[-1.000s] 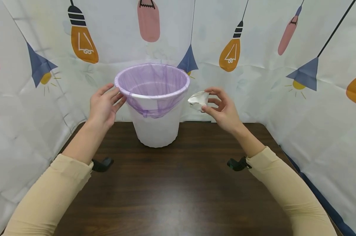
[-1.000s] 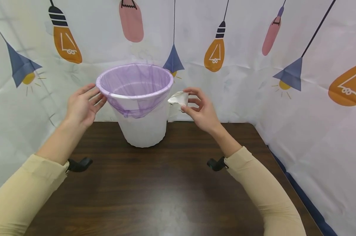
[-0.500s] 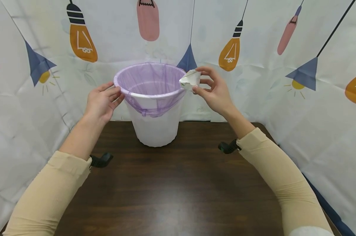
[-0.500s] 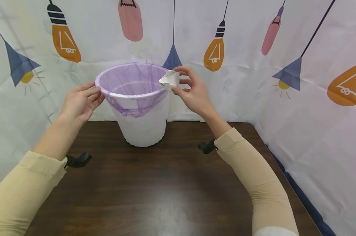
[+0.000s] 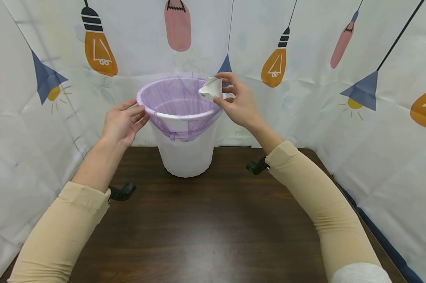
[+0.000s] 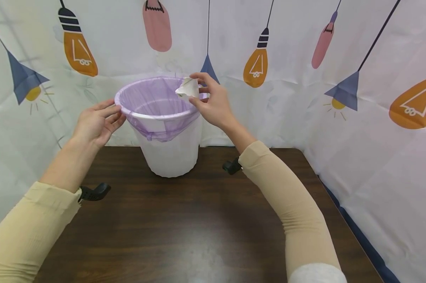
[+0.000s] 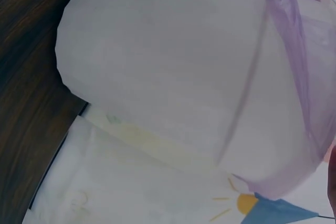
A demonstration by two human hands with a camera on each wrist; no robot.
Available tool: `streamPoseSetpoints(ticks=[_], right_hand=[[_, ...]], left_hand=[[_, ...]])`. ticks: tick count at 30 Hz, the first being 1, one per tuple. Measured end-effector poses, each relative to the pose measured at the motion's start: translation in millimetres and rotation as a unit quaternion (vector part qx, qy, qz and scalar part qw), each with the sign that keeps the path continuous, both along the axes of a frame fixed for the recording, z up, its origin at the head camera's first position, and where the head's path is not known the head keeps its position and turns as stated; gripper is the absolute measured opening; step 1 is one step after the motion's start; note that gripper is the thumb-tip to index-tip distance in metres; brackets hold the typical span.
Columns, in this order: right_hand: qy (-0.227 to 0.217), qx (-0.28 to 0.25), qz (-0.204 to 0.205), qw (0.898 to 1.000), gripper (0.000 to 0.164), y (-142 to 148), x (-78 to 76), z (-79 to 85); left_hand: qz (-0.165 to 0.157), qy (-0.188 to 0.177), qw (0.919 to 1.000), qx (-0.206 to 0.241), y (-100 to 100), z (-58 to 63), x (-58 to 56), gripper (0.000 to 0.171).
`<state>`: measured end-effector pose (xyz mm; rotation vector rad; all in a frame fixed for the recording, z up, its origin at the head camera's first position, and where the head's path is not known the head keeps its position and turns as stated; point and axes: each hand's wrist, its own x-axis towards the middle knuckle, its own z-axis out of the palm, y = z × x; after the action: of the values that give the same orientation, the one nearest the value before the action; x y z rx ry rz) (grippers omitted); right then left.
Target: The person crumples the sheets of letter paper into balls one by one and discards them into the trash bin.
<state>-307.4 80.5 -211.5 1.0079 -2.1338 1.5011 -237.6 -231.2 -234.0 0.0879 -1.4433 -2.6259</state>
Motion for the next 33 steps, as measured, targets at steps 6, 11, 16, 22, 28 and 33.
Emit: streamPoseSetpoints(ticks=[6, 11, 16, 22, 28, 33], right_hand=[[0.016, 0.037, -0.017, 0.999, 0.064, -10, -5.6, 0.0], [0.013, 0.067, -0.009, 0.998, 0.081, -15, -7.9, -1.3], [-0.013, 0.071, 0.008, 0.997, 0.085, -15, -9.0, -1.9], [-0.001, 0.074, -0.012, 0.997, 0.064, -6, -8.6, -4.9], [0.04, 0.058, -0.047, 0.996, 0.044, 19, -6.6, -11.2], [0.035, 0.099, -0.064, 0.992, 0.041, 51, -8.2, -24.4]], left_hand=[[-0.004, 0.003, 1.0, -0.005, 0, -1.2, -0.9, 0.075], [-0.006, 0.005, 1.0, -0.004, 0, -1.8, -2.5, 0.075], [-0.003, 0.008, 1.0, -0.002, 1, -2.0, -3.3, 0.074], [-0.005, 0.01, 0.9999, -0.007, 1, -4.0, -4.3, 0.075], [0.014, 0.026, 0.9966, -0.077, 0, -9.2, -3.4, 0.074], [0.042, 0.037, 0.9866, -0.153, -6, -20.3, 0.3, 0.069]])
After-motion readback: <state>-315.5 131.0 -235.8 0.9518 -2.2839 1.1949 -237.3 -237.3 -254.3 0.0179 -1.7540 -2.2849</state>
